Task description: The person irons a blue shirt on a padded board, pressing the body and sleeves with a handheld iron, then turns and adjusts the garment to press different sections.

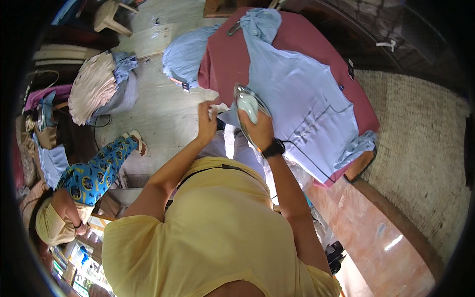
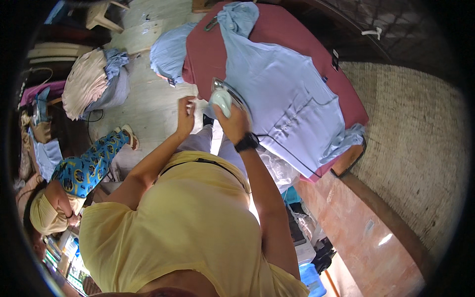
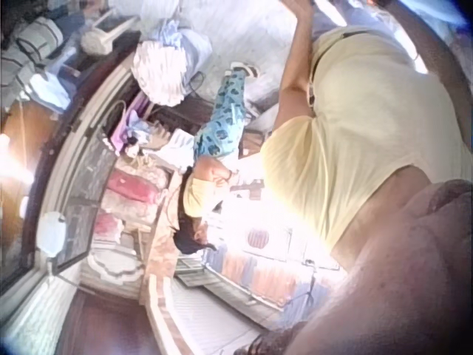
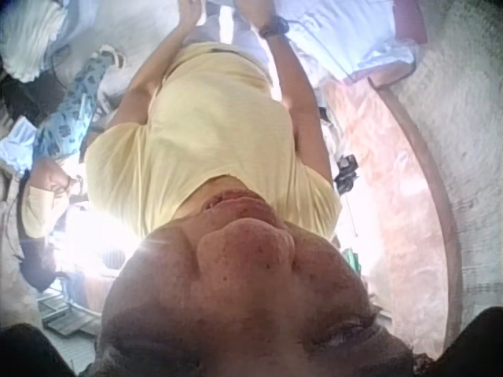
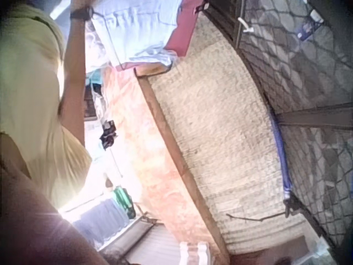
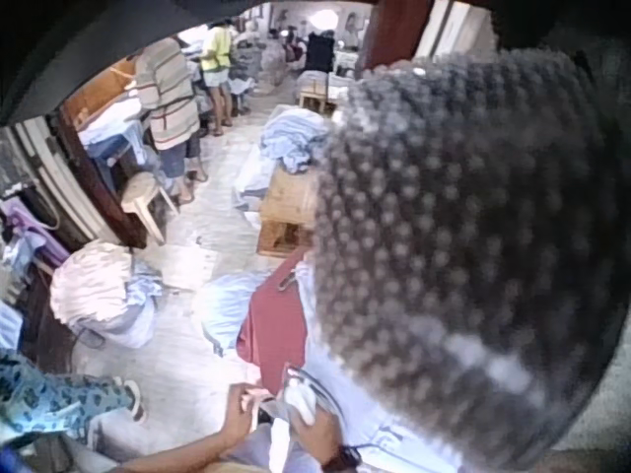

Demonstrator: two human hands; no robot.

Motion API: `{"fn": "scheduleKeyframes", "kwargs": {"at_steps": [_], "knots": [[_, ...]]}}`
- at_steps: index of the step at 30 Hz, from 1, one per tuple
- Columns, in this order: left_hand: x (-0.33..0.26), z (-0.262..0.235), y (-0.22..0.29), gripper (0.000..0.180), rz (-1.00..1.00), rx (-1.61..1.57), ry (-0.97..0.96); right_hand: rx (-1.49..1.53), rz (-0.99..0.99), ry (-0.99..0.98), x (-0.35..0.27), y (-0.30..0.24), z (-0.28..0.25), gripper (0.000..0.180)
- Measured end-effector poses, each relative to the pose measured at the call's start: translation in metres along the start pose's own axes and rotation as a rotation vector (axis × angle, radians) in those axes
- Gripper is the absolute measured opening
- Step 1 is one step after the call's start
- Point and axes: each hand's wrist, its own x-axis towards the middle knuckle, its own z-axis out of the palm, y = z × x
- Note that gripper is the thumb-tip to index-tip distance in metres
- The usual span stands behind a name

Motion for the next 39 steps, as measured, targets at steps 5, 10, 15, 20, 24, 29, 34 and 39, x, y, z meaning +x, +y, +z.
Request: {"fn": "scheduleKeyframes", "kwargs": {"at_steps": [5, 10, 15, 20, 24, 29, 34, 39], "knots": [[0.043, 0.005, 0.065, 0.028, 0.256, 0.086, 0.150, -0.275, 0.071, -0.075, 0.014, -0.008, -0.002, 0.048], [0.067, 0.033, 0.080, 0.036, 0.544, 0.158, -0.144, -0.088, 0.204, 0.309, -0.031, 0.023, -0.016, 0.048], [0.105, 0.089, 0.115, 0.034, 0.759, 0.170, -0.248, -0.103, 0.338, 0.508, -0.015, 0.038, -0.046, 0.053], [0.179, 0.170, 0.144, 0.028, 0.812, 0.266, -0.244, 0.001, 0.262, 0.496, 0.031, 0.064, -0.056, 0.057], [0.225, 0.218, 0.138, 0.028, 0.640, 0.547, -0.329, -0.024, 0.275, 0.549, 0.055, 0.053, -0.069, 0.058], [0.257, 0.238, 0.124, 0.028, 0.505, 0.478, -0.512, -0.157, 0.314, 0.573, 0.110, 0.053, -0.106, 0.064], [0.264, 0.243, 0.118, 0.030, 0.481, 0.487, -0.638, -0.134, 0.376, 0.586, 0.111, 0.067, -0.108, 0.051], [0.279, 0.229, 0.103, 0.026, 0.454, 0.428, -0.643, -0.026, 0.297, 0.522, 0.112, 0.037, -0.107, 0.055]]}}
